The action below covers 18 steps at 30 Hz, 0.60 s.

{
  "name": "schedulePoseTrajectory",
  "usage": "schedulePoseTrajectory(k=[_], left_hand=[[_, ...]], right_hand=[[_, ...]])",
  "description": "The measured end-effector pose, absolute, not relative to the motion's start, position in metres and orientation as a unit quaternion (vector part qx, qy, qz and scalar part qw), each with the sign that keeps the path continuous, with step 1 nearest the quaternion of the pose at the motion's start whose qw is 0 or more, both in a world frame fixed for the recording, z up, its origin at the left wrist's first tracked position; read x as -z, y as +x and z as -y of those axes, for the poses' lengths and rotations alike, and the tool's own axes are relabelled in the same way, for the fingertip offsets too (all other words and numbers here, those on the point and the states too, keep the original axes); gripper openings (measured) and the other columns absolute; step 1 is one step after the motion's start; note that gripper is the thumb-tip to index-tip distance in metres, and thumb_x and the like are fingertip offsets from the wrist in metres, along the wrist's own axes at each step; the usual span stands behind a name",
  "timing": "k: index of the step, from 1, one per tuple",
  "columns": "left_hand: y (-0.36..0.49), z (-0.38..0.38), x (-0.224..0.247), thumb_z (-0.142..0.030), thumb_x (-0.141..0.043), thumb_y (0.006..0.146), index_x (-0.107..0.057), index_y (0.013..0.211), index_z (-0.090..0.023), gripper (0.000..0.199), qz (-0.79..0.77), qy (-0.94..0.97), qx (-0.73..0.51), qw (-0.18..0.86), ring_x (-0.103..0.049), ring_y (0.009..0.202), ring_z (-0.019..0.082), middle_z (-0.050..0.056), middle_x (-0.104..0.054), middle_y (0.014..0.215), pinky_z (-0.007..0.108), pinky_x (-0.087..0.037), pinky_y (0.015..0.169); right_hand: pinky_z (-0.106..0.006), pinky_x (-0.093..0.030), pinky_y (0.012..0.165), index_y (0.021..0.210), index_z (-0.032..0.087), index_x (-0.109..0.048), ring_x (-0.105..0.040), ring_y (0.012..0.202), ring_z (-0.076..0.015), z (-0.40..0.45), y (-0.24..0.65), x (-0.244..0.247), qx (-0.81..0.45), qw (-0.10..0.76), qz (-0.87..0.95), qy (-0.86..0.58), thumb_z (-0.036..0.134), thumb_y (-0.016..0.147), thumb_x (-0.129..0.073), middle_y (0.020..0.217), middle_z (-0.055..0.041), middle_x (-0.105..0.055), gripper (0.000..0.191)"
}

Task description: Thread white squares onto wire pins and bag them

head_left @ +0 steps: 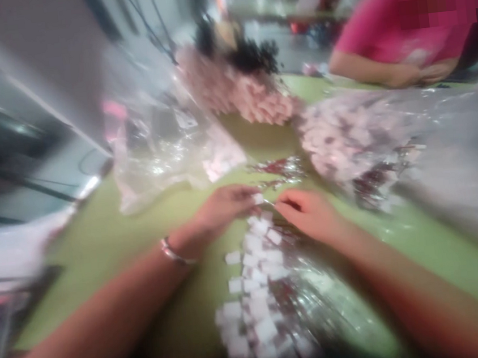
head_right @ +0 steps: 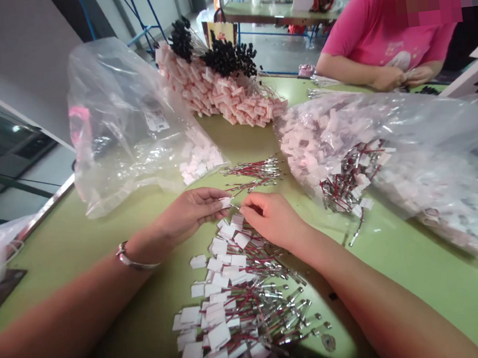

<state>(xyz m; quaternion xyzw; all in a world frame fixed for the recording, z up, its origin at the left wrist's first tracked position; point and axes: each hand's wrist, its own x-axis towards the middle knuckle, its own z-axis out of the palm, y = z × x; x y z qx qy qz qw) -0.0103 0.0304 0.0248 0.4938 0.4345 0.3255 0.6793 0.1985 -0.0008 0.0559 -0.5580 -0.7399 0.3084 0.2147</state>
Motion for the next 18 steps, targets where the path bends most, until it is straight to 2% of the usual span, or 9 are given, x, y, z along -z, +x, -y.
schedulePoseTrajectory(k=[7,12,14,18], left_hand=[[-0.011,-0.029,-0.023,-0.034,-0.073,0.076,-0.071,0.101,-0.016,0.031,-0.439,0.569,-0.315,0.621,-0.067,0.067,0.013,0.006,-0.074,0.08,0.027,-0.054,0.067],[-0.01,-0.026,-0.023,-0.03,-0.07,0.077,-0.071,0.098,-0.019,0.024,-0.443,0.628,-0.3,0.566,-0.066,0.064,0.013,0.003,-0.072,0.072,0.027,-0.056,0.065],[-0.007,-0.024,-0.022,-0.03,-0.069,0.078,-0.071,0.097,-0.018,0.022,-0.436,0.636,-0.295,0.564,-0.066,0.062,0.013,0.003,-0.071,0.07,0.026,-0.055,0.061],[0.0,-0.021,-0.017,-0.032,-0.068,0.08,-0.066,0.097,-0.016,0.024,-0.443,0.624,-0.307,0.565,-0.065,0.059,0.013,0.004,-0.07,0.067,0.024,-0.052,0.054]], right_hand=[[-0.022,-0.032,0.049,0.065,0.019,-0.053,-0.042,0.053,-0.0092,0.002,0.197,-0.064,-0.443,0.153,0.679,-0.565,0.031,0.086,-0.048,0.058,0.0043,-0.047,0.025],[-0.022,-0.029,0.046,0.06,0.019,-0.051,-0.04,0.049,-0.0087,0.003,0.197,-0.071,-0.478,0.098,0.659,-0.572,0.03,0.082,-0.051,0.055,0.004,-0.047,0.025],[-0.022,-0.03,0.047,0.06,0.019,-0.052,-0.042,0.051,-0.0093,0.004,0.196,-0.071,-0.466,0.113,0.665,-0.572,0.031,0.081,-0.051,0.056,0.0034,-0.048,0.024],[-0.022,-0.033,0.05,0.064,0.02,-0.053,-0.044,0.055,-0.0105,0.005,0.191,-0.064,-0.409,0.195,0.674,-0.583,0.032,0.083,-0.048,0.059,0.0034,-0.05,0.024]])
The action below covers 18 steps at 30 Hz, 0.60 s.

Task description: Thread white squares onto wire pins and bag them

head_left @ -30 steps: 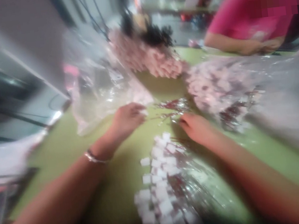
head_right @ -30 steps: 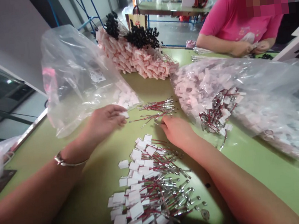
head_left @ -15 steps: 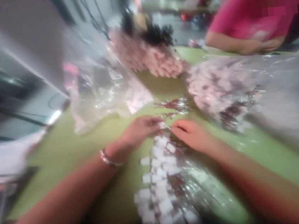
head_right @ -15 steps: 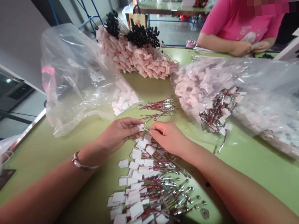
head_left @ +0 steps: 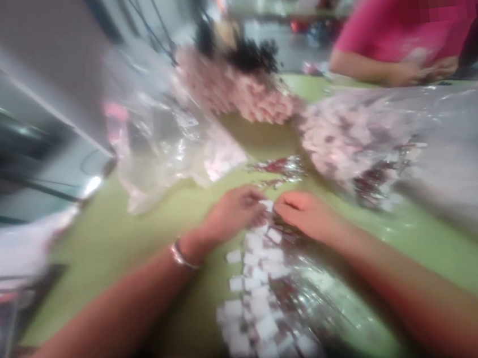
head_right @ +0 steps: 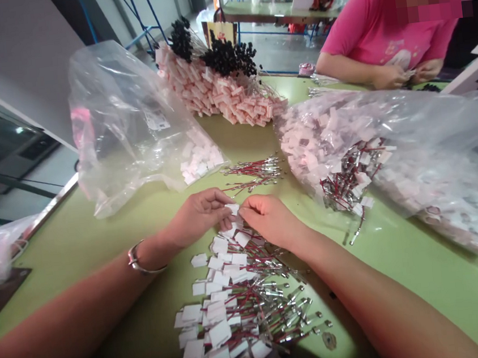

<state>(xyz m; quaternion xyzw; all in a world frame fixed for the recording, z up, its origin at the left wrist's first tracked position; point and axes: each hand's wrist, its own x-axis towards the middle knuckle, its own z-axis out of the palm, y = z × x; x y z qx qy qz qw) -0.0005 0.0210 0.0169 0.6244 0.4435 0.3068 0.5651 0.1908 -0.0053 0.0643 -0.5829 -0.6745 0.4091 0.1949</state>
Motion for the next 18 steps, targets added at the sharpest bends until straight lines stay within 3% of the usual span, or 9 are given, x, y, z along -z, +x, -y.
schedulePoseTrajectory(k=[6,14,18], left_hand=[[0.002,-0.018,-0.013,-0.035,-0.066,0.081,-0.065,0.092,-0.015,0.023,-0.451,0.617,-0.322,0.559,-0.062,0.055,0.012,0.002,-0.067,0.061,0.024,-0.05,0.053],[-0.001,-0.019,-0.016,-0.032,-0.066,0.08,-0.065,0.091,-0.015,0.02,-0.446,0.624,-0.326,0.552,-0.062,0.058,0.011,0.002,-0.068,0.064,0.024,-0.051,0.055],[-0.001,-0.018,-0.015,-0.03,-0.066,0.08,-0.066,0.091,-0.015,0.018,-0.452,0.631,-0.314,0.547,-0.062,0.058,0.011,0.002,-0.068,0.064,0.024,-0.052,0.056]], right_hand=[[-0.023,-0.035,0.055,0.061,0.02,-0.05,-0.047,0.055,-0.0109,0.006,0.184,-0.054,-0.349,0.215,0.713,-0.569,0.026,0.084,-0.048,0.057,0.0032,-0.053,0.024],[-0.023,-0.033,0.05,0.058,0.02,-0.049,-0.046,0.05,-0.0102,0.004,0.194,-0.064,-0.39,0.131,0.709,-0.573,0.03,0.085,-0.05,0.053,0.004,-0.053,0.029],[-0.023,-0.034,0.053,0.062,0.019,-0.05,-0.047,0.056,-0.0105,0.005,0.195,-0.056,-0.353,0.141,0.749,-0.543,0.024,0.085,-0.048,0.058,0.0032,-0.054,0.024]])
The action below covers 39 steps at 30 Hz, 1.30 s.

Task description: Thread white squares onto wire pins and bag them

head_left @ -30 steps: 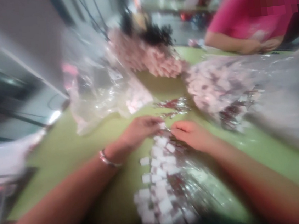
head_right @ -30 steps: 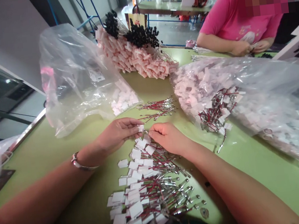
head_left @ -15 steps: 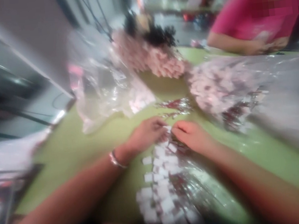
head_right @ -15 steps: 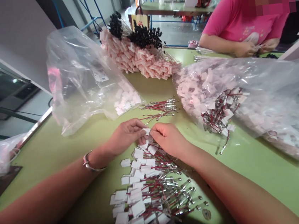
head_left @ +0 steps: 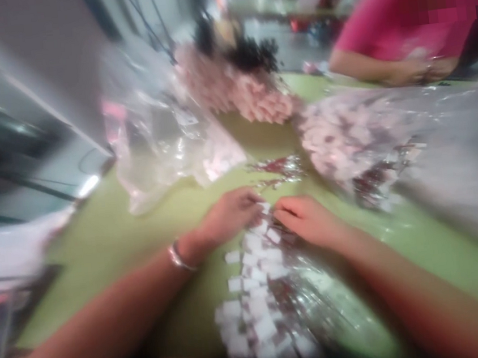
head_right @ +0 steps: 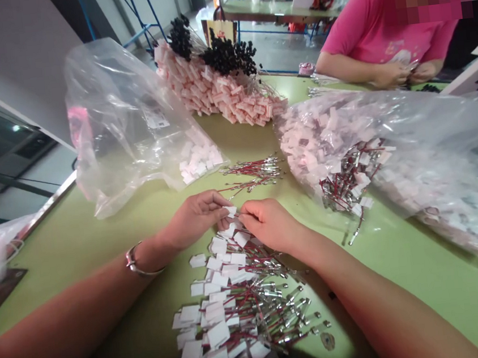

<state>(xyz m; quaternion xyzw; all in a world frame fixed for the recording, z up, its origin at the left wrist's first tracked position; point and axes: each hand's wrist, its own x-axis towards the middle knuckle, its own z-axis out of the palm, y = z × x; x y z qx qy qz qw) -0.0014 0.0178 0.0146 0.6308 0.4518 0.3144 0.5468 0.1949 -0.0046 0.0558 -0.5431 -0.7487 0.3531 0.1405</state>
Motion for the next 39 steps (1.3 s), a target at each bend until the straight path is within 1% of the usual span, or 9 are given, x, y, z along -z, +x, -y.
schedulePoseTrajectory(k=[8,13,16,18,21,24,26,33,39], left_hand=[[-0.001,-0.011,-0.021,-0.027,-0.063,0.08,-0.069,0.093,-0.017,0.017,-0.426,0.697,-0.283,0.504,-0.064,0.064,0.012,0.003,-0.07,0.072,0.023,-0.053,0.061],[0.005,0.0,-0.04,-0.03,-0.06,0.086,-0.074,0.093,-0.024,0.017,-0.256,0.802,-0.22,0.494,-0.064,0.076,0.014,0.006,-0.073,0.085,0.028,-0.053,0.074],[0.004,0.001,-0.049,-0.033,-0.055,0.089,-0.075,0.09,-0.026,0.021,-0.186,0.826,-0.172,0.504,-0.064,0.077,0.017,0.007,-0.073,0.085,0.03,-0.053,0.076],[-0.004,-0.006,-0.05,-0.034,-0.054,0.09,-0.075,0.085,-0.025,0.023,-0.246,0.822,-0.196,0.475,-0.064,0.075,0.017,0.007,-0.072,0.083,0.029,-0.052,0.072],[-0.025,-0.029,-0.048,-0.036,-0.052,0.089,-0.07,0.077,-0.02,0.027,-0.474,0.772,-0.294,0.305,-0.062,0.071,0.017,0.006,-0.07,0.078,0.029,-0.05,0.067],[-0.048,-0.052,-0.048,-0.031,-0.048,0.09,-0.07,0.084,-0.016,0.027,-0.633,0.698,-0.312,0.118,-0.063,0.082,0.022,0.009,-0.071,0.089,0.034,-0.049,0.077],[-0.056,-0.061,-0.048,-0.025,-0.044,0.09,-0.071,0.094,-0.015,0.028,-0.656,0.705,-0.26,0.067,-0.063,0.094,0.025,0.011,-0.07,0.101,0.037,-0.047,0.088],[-0.057,-0.071,-0.025,-0.02,-0.046,0.087,-0.066,0.106,-0.01,0.028,-0.674,0.726,-0.129,0.041,-0.061,0.093,0.028,0.017,-0.064,0.1,0.039,-0.049,0.086],[-0.066,-0.077,-0.01,-0.018,-0.051,0.083,-0.066,0.106,-0.014,0.028,-0.62,0.753,-0.213,0.06,-0.061,0.096,0.026,0.012,-0.067,0.1,0.037,-0.047,0.09]], right_hand=[[-0.023,-0.036,0.053,0.062,0.019,-0.055,-0.049,0.056,-0.011,-0.002,0.207,-0.06,-0.38,0.09,0.773,-0.499,0.028,0.085,-0.052,0.059,0.0023,-0.055,0.025],[-0.032,-0.044,0.08,0.091,0.021,-0.068,-0.058,0.088,-0.0185,-0.041,0.234,-0.045,-0.116,0.189,0.822,-0.524,0.025,0.09,-0.048,0.1,-0.0068,-0.065,0.02],[-0.035,-0.044,0.086,0.102,0.02,-0.068,-0.054,0.103,-0.0236,-0.05,0.234,-0.027,-0.024,0.148,0.838,-0.524,0.02,0.088,-0.05,0.112,-0.01,-0.063,0.022],[-0.034,-0.045,0.078,0.095,0.019,-0.07,-0.053,0.1,-0.0242,-0.048,0.23,-0.021,0.008,0.118,0.836,-0.536,0.019,0.09,-0.047,0.106,-0.011,-0.064,0.023],[-0.034,-0.045,0.071,0.091,0.02,-0.071,-0.053,0.098,-0.0248,-0.043,0.228,-0.018,0.03,0.121,0.842,-0.524,0.021,0.093,-0.045,0.104,-0.0105,-0.065,0.027],[-0.035,-0.046,0.077,0.093,0.021,-0.072,-0.055,0.099,-0.0242,-0.045,0.233,-0.014,0.01,0.191,0.85,-0.491,0.024,0.092,-0.048,0.108,-0.0098,-0.065,0.025],[-0.036,-0.047,0.081,0.092,0.02,-0.072,-0.057,0.096,-0.0222,-0.049,0.237,-0.012,-0.016,0.261,0.841,-0.474,0.026,0.091,-0.051,0.105,-0.0098,-0.065,0.022],[-0.044,-0.043,0.091,0.083,0.025,-0.072,-0.06,0.097,-0.0232,-0.032,0.224,-0.043,-0.041,0.375,0.797,-0.472,0.028,0.087,-0.057,0.101,-0.0057,-0.07,0.016],[-0.03,-0.045,0.064,0.08,0.022,-0.068,-0.059,0.067,-0.0158,-0.014,0.211,-0.061,-0.249,0.32,0.706,-0.581,0.03,0.086,-0.054,0.076,-0.0019,-0.07,0.017]])
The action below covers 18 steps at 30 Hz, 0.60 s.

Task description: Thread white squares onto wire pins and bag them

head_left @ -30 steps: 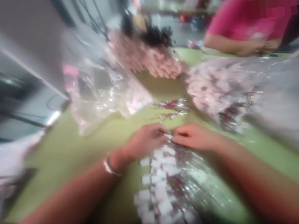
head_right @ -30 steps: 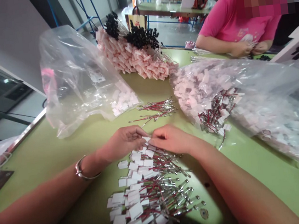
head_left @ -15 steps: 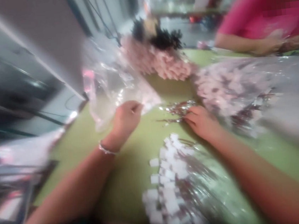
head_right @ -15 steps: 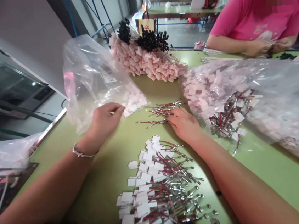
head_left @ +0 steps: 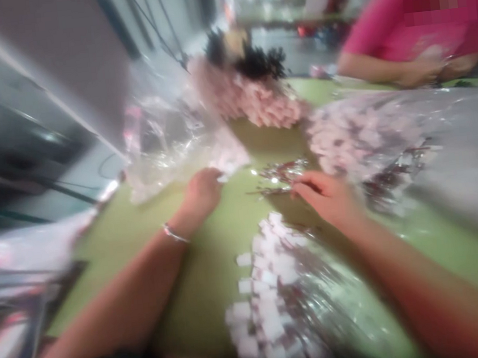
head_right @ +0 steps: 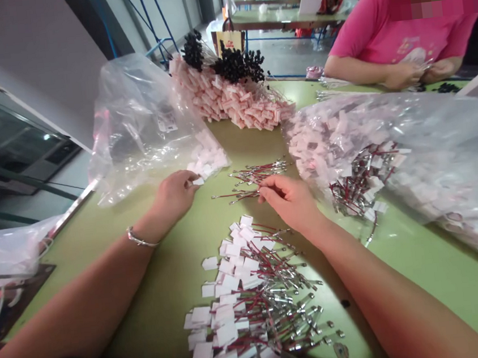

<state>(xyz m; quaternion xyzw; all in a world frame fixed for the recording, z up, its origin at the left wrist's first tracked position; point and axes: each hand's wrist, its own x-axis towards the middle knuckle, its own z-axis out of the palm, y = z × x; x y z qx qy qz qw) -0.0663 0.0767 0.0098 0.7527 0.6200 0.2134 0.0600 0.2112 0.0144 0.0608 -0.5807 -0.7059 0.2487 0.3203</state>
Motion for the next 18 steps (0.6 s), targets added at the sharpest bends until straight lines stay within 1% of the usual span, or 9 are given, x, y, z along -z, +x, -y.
schedulePoseTrajectory(k=[1,3,7,9,11,14,15,16,18], left_hand=[[-0.065,-0.076,-0.009,-0.019,-0.052,0.082,-0.066,0.108,-0.015,0.029,-0.613,0.756,-0.218,0.07,-0.062,0.095,0.025,0.012,-0.067,0.099,0.037,-0.047,0.09],[-0.062,-0.075,-0.009,-0.02,-0.053,0.081,-0.068,0.106,-0.016,0.029,-0.6,0.762,-0.226,0.092,-0.063,0.092,0.025,0.011,-0.068,0.098,0.036,-0.048,0.088],[-0.057,-0.073,-0.011,-0.025,-0.06,0.075,-0.072,0.09,-0.016,0.02,-0.607,0.74,-0.253,0.142,-0.063,0.089,0.025,0.01,-0.069,0.095,0.034,-0.049,0.083],[-0.055,-0.071,-0.014,-0.027,-0.062,0.075,-0.071,0.088,-0.017,0.019,-0.619,0.719,-0.268,0.171,-0.063,0.085,0.024,0.009,-0.07,0.093,0.033,-0.049,0.08],[-0.051,-0.066,-0.018,-0.029,-0.062,0.077,-0.07,0.089,-0.018,0.018,-0.626,0.702,-0.287,0.183,-0.063,0.082,0.022,0.007,-0.07,0.089,0.032,-0.049,0.078],[-0.041,-0.055,-0.025,-0.032,-0.062,0.08,-0.068,0.092,-0.02,0.019,-0.61,0.691,-0.341,0.187,-0.062,0.082,0.02,0.006,-0.07,0.093,0.031,-0.048,0.078],[-0.037,-0.051,-0.027,-0.032,-0.063,0.08,-0.068,0.094,-0.019,0.02,-0.595,0.685,-0.36,0.218,-0.062,0.08,0.019,0.006,-0.07,0.093,0.031,-0.049,0.077],[-0.032,-0.047,-0.027,-0.033,-0.063,0.08,-0.067,0.096,-0.019,0.022,-0.576,0.675,-0.373,0.272,-0.062,0.076,0.018,0.006,-0.07,0.091,0.03,-0.049,0.073],[-0.024,-0.039,-0.026,-0.034,-0.065,0.08,-0.066,0.098,-0.017,0.025,-0.53,0.638,-0.381,0.409,-0.06,0.066,0.014,0.005,-0.069,0.081,0.028,-0.049,0.066]], right_hand=[[-0.03,-0.045,0.063,0.079,0.022,-0.067,-0.058,0.065,-0.0151,-0.015,0.211,-0.058,-0.269,0.299,0.708,-0.58,0.03,0.086,-0.054,0.074,-0.0013,-0.069,0.017],[-0.029,-0.044,0.064,0.08,0.022,-0.067,-0.059,0.066,-0.0151,-0.018,0.213,-0.049,-0.282,0.268,0.723,-0.571,0.03,0.085,-0.055,0.074,-0.0011,-0.069,0.016],[-0.03,-0.044,0.064,0.078,0.022,-0.068,-0.06,0.071,-0.0163,-0.021,0.217,-0.037,-0.277,0.229,0.73,-0.581,0.03,0.082,-0.057,0.081,-0.0026,-0.07,0.014],[-0.03,-0.044,0.064,0.075,0.021,-0.067,-0.059,0.069,-0.0155,-0.021,0.217,-0.038,-0.291,0.228,0.718,-0.59,0.029,0.082,-0.057,0.077,-0.0021,-0.069,0.014],[-0.029,-0.044,0.063,0.072,0.021,-0.065,-0.058,0.065,-0.0146,-0.019,0.215,-0.042,-0.309,0.231,0.703,-0.598,0.029,0.083,-0.056,0.07,-0.0009,-0.067,0.016],[-0.029,-0.044,0.062,0.068,0.021,-0.062,-0.056,0.063,-0.0139,-0.014,0.211,-0.051,-0.324,0.233,0.689,-0.605,0.028,0.083,-0.056,0.066,0.0,-0.064,0.017],[-0.028,-0.044,0.062,0.067,0.021,-0.061,-0.056,0.063,-0.0139,-0.012,0.209,-0.053,-0.325,0.236,0.687,-0.605,0.027,0.082,-0.056,0.067,-0.0001,-0.064,0.018],[-0.028,-0.044,0.062,0.066,0.021,-0.061,-0.056,0.064,-0.0139,-0.011,0.208,-0.056,-0.325,0.24,0.686,-0.605,0.027,0.082,-0.056,0.068,-0.0002,-0.064,0.017],[-0.027,-0.043,0.062,0.067,0.021,-0.061,-0.056,0.065,-0.0139,-0.007,0.205,-0.058,-0.323,0.252,0.686,-0.601,0.027,0.082,-0.056,0.07,-0.0002,-0.065,0.016]])
